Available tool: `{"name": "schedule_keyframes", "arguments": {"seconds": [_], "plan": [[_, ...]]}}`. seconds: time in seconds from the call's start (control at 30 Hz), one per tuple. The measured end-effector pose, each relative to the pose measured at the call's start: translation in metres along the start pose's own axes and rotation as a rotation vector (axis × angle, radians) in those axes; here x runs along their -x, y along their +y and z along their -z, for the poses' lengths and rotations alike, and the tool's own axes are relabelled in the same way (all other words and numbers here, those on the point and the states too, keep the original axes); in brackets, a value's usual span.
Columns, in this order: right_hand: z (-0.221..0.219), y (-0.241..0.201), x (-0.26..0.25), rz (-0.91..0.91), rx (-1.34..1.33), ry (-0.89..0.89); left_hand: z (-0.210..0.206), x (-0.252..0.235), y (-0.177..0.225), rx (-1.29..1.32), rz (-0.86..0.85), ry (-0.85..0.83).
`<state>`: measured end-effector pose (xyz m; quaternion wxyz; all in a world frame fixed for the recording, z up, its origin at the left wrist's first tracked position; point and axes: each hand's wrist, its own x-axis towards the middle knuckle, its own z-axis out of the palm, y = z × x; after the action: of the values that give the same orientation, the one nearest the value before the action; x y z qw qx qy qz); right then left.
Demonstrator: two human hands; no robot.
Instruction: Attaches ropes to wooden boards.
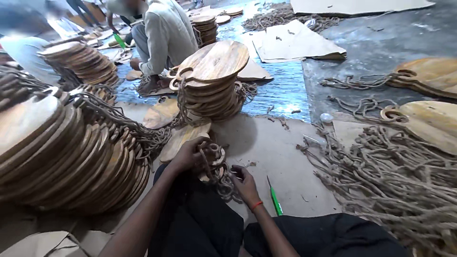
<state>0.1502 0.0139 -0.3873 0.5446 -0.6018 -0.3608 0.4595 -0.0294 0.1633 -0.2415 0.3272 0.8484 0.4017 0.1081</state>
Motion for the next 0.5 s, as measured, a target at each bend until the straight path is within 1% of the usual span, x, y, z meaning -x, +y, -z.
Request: {"name": "schedule_keyframes", "arguments": {"seconds": [0.07,0.1,0.2,0.23,0.27,0.33,0.4,0.43,0.5], "plan": [[-0.03,-0.01,-0.011,0.078,-0.007,-0.063,0.003,0.001,0.006,0.053,-0.002,-0.024],[-0.046,-0.02,-0.017,0.074,0.018,-0.098,0.004,0.001,0.007,0.076,-0.019,-0.028],[-0.084,-0.061,-0.027,-0.081,0.098,-0.238,0.008,0.001,0.021,0.041,-0.015,-0.057],[-0.09,-0.069,-0.029,-0.113,0.075,-0.271,0.012,0.001,0.026,-0.015,-0.016,-0.053],[-0.091,-0.073,-0.031,-0.105,0.032,-0.281,0.017,0.0,0.026,-0.071,-0.034,-0.033],[-0.071,-0.071,-0.025,-0.017,-0.082,-0.232,0.035,-0.001,0.02,-0.146,-0.051,0.02],[-0.034,-0.06,-0.014,0.053,-0.16,-0.14,0.053,0.003,0.009,-0.149,-0.014,0.065],[-0.014,-0.053,-0.007,0.077,-0.184,-0.137,0.056,0.006,0.003,-0.139,0.005,0.054],[0.02,-0.039,0.005,0.109,-0.175,-0.153,0.047,0.007,-0.014,-0.174,-0.006,-0.028]]}}
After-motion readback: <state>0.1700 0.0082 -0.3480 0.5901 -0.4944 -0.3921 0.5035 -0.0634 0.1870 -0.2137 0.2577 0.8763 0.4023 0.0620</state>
